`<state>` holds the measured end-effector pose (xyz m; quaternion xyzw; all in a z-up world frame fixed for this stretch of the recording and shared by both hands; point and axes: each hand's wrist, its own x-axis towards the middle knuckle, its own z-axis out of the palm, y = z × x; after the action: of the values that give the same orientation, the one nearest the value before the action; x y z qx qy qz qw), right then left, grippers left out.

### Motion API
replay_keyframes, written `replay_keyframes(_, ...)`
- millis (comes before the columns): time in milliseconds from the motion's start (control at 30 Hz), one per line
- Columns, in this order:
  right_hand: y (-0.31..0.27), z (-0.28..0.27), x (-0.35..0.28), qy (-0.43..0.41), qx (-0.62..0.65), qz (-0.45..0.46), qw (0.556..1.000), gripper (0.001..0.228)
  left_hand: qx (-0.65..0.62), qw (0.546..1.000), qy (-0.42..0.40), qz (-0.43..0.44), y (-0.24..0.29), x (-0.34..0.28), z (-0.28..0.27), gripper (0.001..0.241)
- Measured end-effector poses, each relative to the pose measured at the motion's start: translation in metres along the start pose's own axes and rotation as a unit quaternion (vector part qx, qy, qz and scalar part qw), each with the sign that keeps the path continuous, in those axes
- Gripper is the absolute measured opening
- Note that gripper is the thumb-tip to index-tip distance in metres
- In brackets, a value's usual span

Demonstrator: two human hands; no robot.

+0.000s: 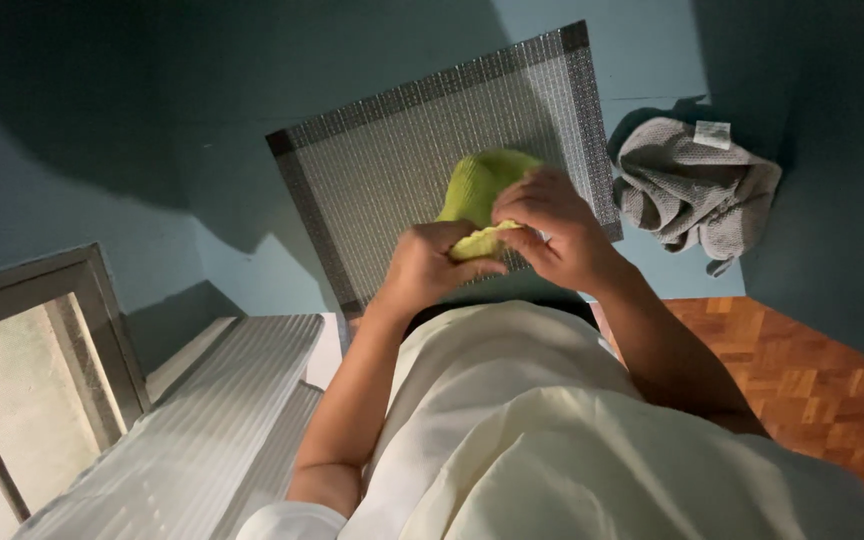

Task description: The person folds a checkered cloth on a table, then moves to a wall-mounted metal mesh vent. They use a yellow cloth to wipe the vent surface repeatedly.

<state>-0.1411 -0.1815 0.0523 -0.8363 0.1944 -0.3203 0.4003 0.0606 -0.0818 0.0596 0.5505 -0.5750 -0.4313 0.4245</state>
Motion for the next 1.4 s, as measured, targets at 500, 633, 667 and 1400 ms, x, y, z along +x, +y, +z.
replay_keyframes(500, 0.044, -0.044, -0.012, 0.204, -0.043, 0.197, 0.958, 0.018, 0.232, 0.959, 0.063, -0.152, -0.115, -0.018, -0.079, 0.029)
replay_keyframes(633, 0.077, -0.067, 0.003, 0.193, -0.059, 0.089, 0.975, 0.020, 0.155, 0.967, 0.175, -0.100, -0.085, 0.015, -0.115, 0.037)
replay_keyframes(667, 0.075, -0.075, 0.008, 0.225, 0.024, 0.100, 0.969, 0.013, 0.159, 0.962, 0.223, 0.009, -0.080, 0.023, -0.124, 0.030)
replay_keyframes(1400, 0.045, 0.027, -0.203, 0.162, -0.015, 0.335, 0.928, 0.005, 0.028, 0.961, 0.072, -0.267, -0.173, -0.168, -0.008, 0.029)
